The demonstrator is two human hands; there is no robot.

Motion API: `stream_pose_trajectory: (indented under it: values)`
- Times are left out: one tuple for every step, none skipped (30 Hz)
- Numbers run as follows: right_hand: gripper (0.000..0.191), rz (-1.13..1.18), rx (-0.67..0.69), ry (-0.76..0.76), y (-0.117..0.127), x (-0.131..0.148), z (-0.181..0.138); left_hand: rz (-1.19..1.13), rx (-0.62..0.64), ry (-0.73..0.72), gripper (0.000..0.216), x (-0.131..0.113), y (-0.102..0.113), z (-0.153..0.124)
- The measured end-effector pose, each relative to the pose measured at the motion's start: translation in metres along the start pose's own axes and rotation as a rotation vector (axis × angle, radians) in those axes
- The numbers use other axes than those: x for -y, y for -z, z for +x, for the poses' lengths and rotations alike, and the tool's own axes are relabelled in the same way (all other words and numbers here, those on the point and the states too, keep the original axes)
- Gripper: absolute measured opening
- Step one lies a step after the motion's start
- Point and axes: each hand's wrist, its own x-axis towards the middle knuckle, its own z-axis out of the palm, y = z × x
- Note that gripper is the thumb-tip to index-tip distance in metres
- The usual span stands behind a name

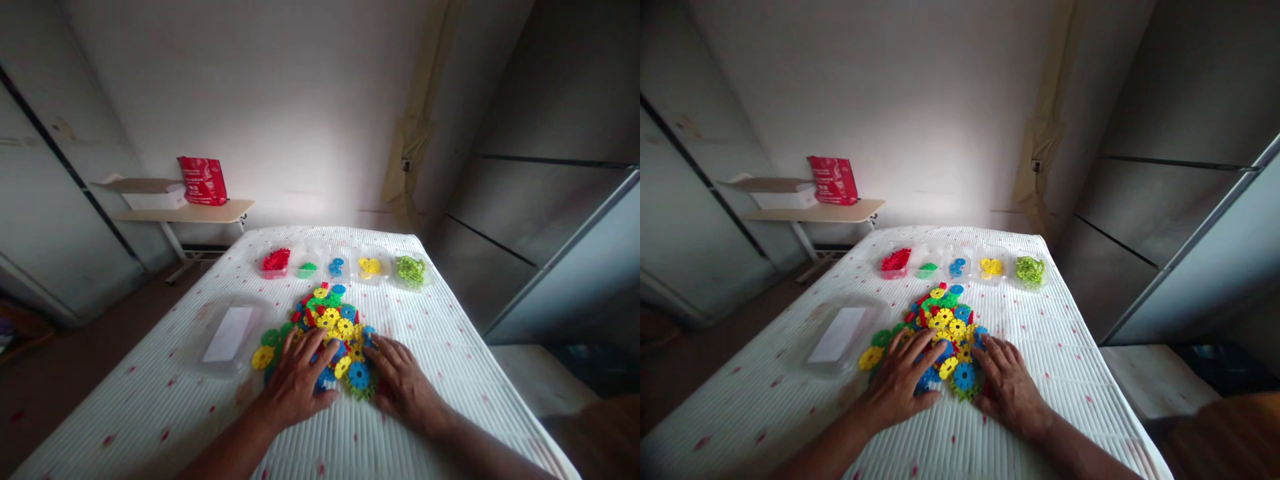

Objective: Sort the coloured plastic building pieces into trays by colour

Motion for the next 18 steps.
stream_pose_trajectory:
  values:
    - [0.065,-0.006,-0.023,0.004,-0.002,-0.005,0.010,0.006,0.005,0.006,0.066,0.000,-0.002,0.000]
    - [0.060,-0.004,-0.046,0.003,-0.003,-0.009,0.020,0.010,0.005,0.015,0.065,-0.001,-0.003,0.000]
    - [0.055,0.005,-0.072,-0.007,-0.004,-0.015,0.030,0.010,-0.001,0.024,0.063,-0.001,-0.003,0.000]
    - [0.049,0.021,-0.094,-0.025,-0.005,-0.020,0.040,0.008,-0.016,0.033,0.060,-0.001,-0.003,0.001]
    - [0.044,0.041,-0.115,-0.050,-0.006,-0.025,0.049,0.004,-0.033,0.042,0.056,-0.001,-0.003,0.001]
    - [0.039,0.059,-0.136,-0.081,-0.007,-0.030,0.057,0.000,-0.052,0.053,0.052,-0.002,-0.003,0.002]
    - [0.035,0.075,-0.153,-0.118,-0.008,-0.034,0.065,-0.004,-0.067,0.061,0.049,-0.002,-0.003,0.002]
    - [0.032,0.090,-0.164,-0.155,-0.010,-0.038,0.071,-0.009,-0.083,0.065,0.047,-0.002,-0.003,0.002]
    - [0.029,0.105,-0.168,-0.188,-0.010,-0.042,0.077,-0.014,-0.099,0.071,0.045,-0.003,-0.003,0.003]
    - [0.027,0.122,-0.171,-0.220,-0.011,-0.045,0.081,-0.020,-0.116,0.076,0.043,-0.003,-0.004,0.003]
    - [0.025,0.136,-0.180,-0.255,-0.011,-0.048,0.084,-0.025,-0.134,0.080,0.041,-0.003,-0.004,0.003]
    - [0.023,0.150,-0.196,-0.290,-0.010,-0.050,0.086,-0.031,-0.154,0.084,0.039,-0.003,-0.005,0.003]
    - [0.023,0.163,-0.222,-0.324,-0.007,-0.052,0.087,-0.035,-0.173,0.088,0.037,-0.003,-0.005,0.003]
    - [0.023,0.175,-0.257,-0.354,-0.004,-0.053,0.087,-0.036,-0.189,0.093,0.035,-0.003,-0.006,0.003]
    - [0.023,0.188,-0.290,-0.376,0.001,-0.053,0.085,-0.037,-0.199,0.094,0.034,-0.003,-0.006,0.003]
    - [0.024,0.207,-0.310,-0.384,0.007,-0.053,0.082,-0.037,-0.206,0.094,0.033,-0.004,-0.005,0.003]
    - [0.025,0.233,-0.309,-0.377,0.014,-0.050,0.078,-0.037,-0.208,0.095,0.032,-0.004,-0.005,0.003]
    - [0.026,0.264,-0.286,-0.357,0.021,-0.047,0.074,-0.037,-0.207,0.095,0.032,-0.004,-0.005,0.003]
